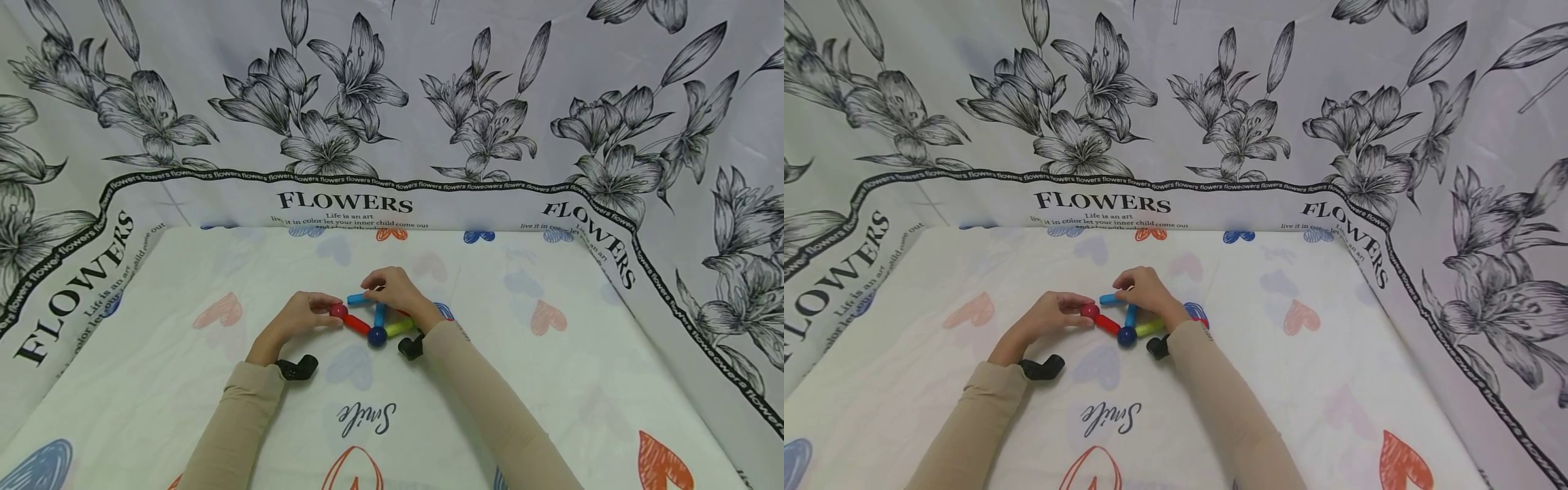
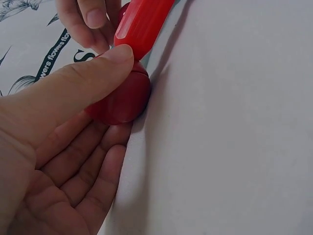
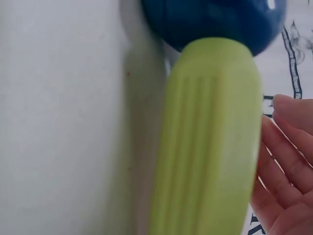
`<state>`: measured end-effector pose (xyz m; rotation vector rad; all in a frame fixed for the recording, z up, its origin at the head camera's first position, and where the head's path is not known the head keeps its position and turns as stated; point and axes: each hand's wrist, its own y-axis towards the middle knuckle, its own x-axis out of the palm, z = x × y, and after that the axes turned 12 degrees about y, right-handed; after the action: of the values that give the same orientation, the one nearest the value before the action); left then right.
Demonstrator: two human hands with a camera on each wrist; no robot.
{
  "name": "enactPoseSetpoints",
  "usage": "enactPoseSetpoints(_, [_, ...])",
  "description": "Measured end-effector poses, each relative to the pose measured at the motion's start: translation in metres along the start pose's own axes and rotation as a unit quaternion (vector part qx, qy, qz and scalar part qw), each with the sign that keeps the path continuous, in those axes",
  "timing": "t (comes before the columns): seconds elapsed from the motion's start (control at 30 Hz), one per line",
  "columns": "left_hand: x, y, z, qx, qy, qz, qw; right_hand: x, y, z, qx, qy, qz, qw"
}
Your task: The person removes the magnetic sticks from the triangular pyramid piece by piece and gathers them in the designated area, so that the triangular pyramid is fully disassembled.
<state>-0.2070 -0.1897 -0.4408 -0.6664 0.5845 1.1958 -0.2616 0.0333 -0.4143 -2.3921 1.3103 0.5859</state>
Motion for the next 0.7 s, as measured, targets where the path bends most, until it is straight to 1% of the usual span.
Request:
enactPoseSetpoints(0.2, [0.000,0.000,0.000,-0.005,-0.002,-0.002,1.0000,-0.001,-0.007,-0.002,-0.022,0.009,0.013,1.000])
enactPoseSetpoints(0.37, [-0.001,0.000,0.000,-0.005,-0.005,-0.004,1.0000,0.001,-0.011,-0.003,-0.036,0.033,0.022,0.999])
enactPoseSetpoints(0.5, [0.000,0.000,0.000,-0.002,-0.006,-0.004,1.0000,0.004,-0.012,-0.001,-0.039,0.040,0.025,0.998])
enactPoseSetpoints(0.7, [-0.001,0.000,0.000,-0.003,-0.007,-0.004,1.0000,0.010,-0.016,-0.002,-0.031,0.058,0.014,0.998])
